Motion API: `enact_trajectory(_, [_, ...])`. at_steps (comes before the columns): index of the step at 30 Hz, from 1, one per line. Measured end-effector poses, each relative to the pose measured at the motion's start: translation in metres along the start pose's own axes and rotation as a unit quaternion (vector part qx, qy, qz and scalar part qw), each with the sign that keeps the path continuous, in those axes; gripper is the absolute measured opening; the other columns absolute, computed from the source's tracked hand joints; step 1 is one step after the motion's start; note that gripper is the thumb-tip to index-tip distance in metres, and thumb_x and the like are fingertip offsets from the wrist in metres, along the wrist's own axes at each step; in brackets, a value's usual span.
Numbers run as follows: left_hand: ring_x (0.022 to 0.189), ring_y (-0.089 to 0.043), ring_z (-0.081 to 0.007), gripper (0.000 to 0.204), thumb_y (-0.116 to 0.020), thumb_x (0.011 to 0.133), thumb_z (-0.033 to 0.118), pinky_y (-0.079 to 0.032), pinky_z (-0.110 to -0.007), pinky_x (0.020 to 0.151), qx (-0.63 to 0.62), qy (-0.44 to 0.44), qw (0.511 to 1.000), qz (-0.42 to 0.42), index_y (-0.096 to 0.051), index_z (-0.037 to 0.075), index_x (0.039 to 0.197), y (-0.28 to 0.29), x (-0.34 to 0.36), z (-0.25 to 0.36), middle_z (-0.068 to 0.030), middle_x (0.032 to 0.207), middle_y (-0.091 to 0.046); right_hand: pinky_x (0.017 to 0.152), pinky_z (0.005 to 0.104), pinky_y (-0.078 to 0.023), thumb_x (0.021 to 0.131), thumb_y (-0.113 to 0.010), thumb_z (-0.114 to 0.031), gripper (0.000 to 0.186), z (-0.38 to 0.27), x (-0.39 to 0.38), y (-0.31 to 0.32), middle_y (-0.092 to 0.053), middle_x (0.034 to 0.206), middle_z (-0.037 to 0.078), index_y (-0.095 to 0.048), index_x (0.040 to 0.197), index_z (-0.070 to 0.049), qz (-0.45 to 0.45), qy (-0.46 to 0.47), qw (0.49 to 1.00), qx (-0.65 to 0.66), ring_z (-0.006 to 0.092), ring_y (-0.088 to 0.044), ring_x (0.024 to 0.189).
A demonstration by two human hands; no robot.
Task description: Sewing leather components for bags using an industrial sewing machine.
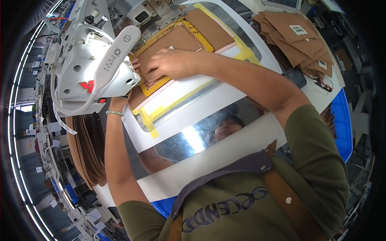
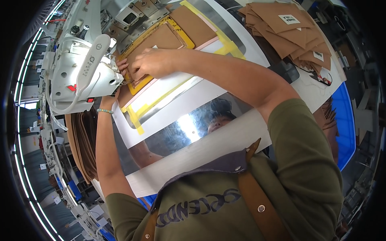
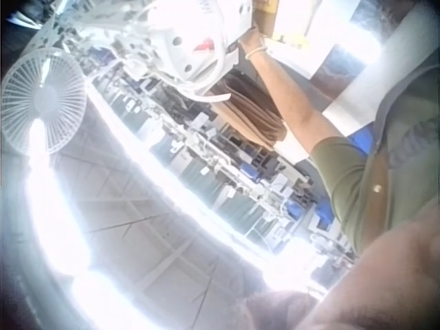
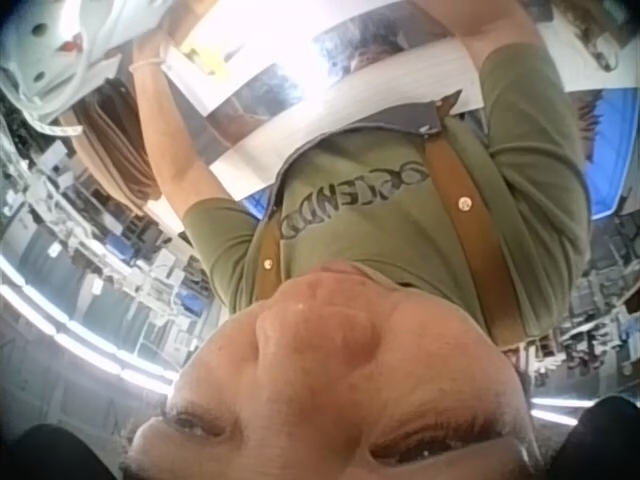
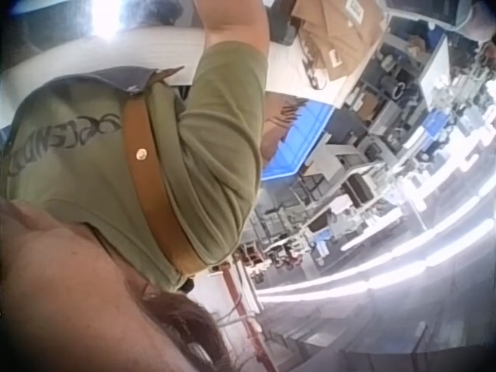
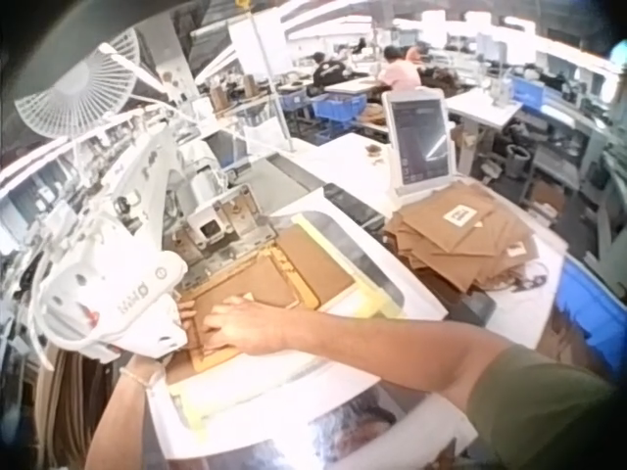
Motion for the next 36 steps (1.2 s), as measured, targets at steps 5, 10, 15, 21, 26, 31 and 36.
enact_trajectory(5, [0.138, -0.061, -0.023, 0.052, -0.065, 0.103, 0.008, -0.048, -0.035, 0.118, 0.095, -0.073, 0.992, -0.036, -0.054, 0.001, 0.153, 0.008, 0.002, 0.006, -0.0172, 0.154, -0.06, 0.114, 0.0469, -0.046, 0.092, -0.063, -0.003, 0.045, 0.0, 0.004, 0.002, -0.068, 0.141, 0.004, -0.079, 0.129, -0.023, 0.024, 0.003, 0.999, 0.023, 0.0328, -0.06, 0.134])
enact_trajectory(10, [0.13, -0.064, -0.0219, 0.022, -0.067, 0.103, 0.003, -0.041, -0.04, 0.123, -0.138, 0.023, 0.99, 0.017, -0.073, 0.003, 0.124, 0.005, 0.013, -0.014, -0.0154, 0.146, -0.066, 0.112, 0.0468, -0.047, 0.092, -0.062, -0.002, 0.045, 0.006, 0.004, 0.002, -0.07, 0.139, 0.005, -0.081, 0.127, -0.023, 0.024, -0.01, 1.0, 0.01, 0.0327, -0.061, 0.132])
enact_trajectory(15, [0.126, -0.065, -0.0225, 0.025, -0.067, 0.102, -0.001, -0.046, -0.037, 0.119, -0.168, 0.036, 0.985, 0.031, -0.07, 0.001, 0.127, 0.01, 0.012, -0.027, -0.0148, 0.139, -0.069, 0.109, 0.0471, -0.049, 0.091, -0.063, -0.004, 0.043, 0.004, 0.015, 0.004, -0.071, 0.136, 0.005, -0.083, 0.123, -0.024, -0.027, -0.004, 0.999, 0.046, 0.0273, -0.063, 0.129])
enact_trajectory(21, [0.123, -0.067, -0.021, 0.038, -0.062, 0.106, 0.008, -0.058, -0.031, 0.103, -0.179, 0.022, 0.983, 0.031, -0.06, -0.005, 0.142, 0.009, 0.013, -0.028, -0.0196, 0.141, -0.065, 0.109, 0.0472, -0.049, 0.092, -0.062, -0.004, 0.041, 0.005, 0.022, 0.0, -0.072, 0.136, 0.006, -0.084, 0.119, -0.024, -0.031, -0.018, 0.999, 0.041, 0.0275, -0.063, 0.129])
enact_trajectory(26, [0.129, -0.064, -0.0216, 0.036, -0.066, 0.103, 0.003, -0.054, -0.031, 0.108, 0.018, -0.033, 0.999, 0.033, -0.062, -0.002, 0.138, 0.0, 0.01, -0.004, -0.0163, 0.139, -0.066, 0.11, 0.0465, -0.049, 0.094, -0.061, -0.005, 0.039, 0.007, 0.014, 0.001, -0.071, 0.137, 0.007, -0.085, 0.119, -0.023, -0.013, -0.031, 0.999, 0.031, 0.0281, -0.063, 0.13])
enact_trajectory(31, [0.131, -0.063, -0.025, 0.031, -0.067, 0.103, 0.007, -0.052, -0.034, 0.112, 0.047, -0.061, 0.996, 0.034, -0.067, 0.003, 0.133, -0.001, 0.003, 0.007, -0.0141, 0.138, -0.068, 0.11, 0.0458, -0.049, 0.094, -0.061, -0.005, 0.037, 0.002, 0.022, 0.006, -0.07, 0.139, 0.007, -0.084, 0.12, -0.019, -0.066, -0.051, 0.993, 0.081, 0.0288, -0.062, 0.132])
enact_trajectory(36, [0.126, -0.067, -0.0285, 0.03, -0.066, 0.1, 0.006, -0.052, -0.039, 0.107, 0.131, -0.013, 0.99, 0.05, -0.07, 0.003, 0.13, -0.006, -0.016, -0.013, -0.0159, 0.133, -0.073, 0.114, 0.0446, -0.046, 0.091, -0.058, -0.002, 0.044, 0.013, 0.014, 0.001, -0.069, 0.142, 0.007, -0.079, 0.128, -0.015, -0.001, -0.057, 0.998, -0.038, 0.0283, -0.059, 0.135])
Point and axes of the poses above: each hand's wrist, its own x-axis towards the middle knuckle, its own y-axis out of the back of the hand, z = x × y, the point moved 8 cm from there along x, towards the middle knuckle
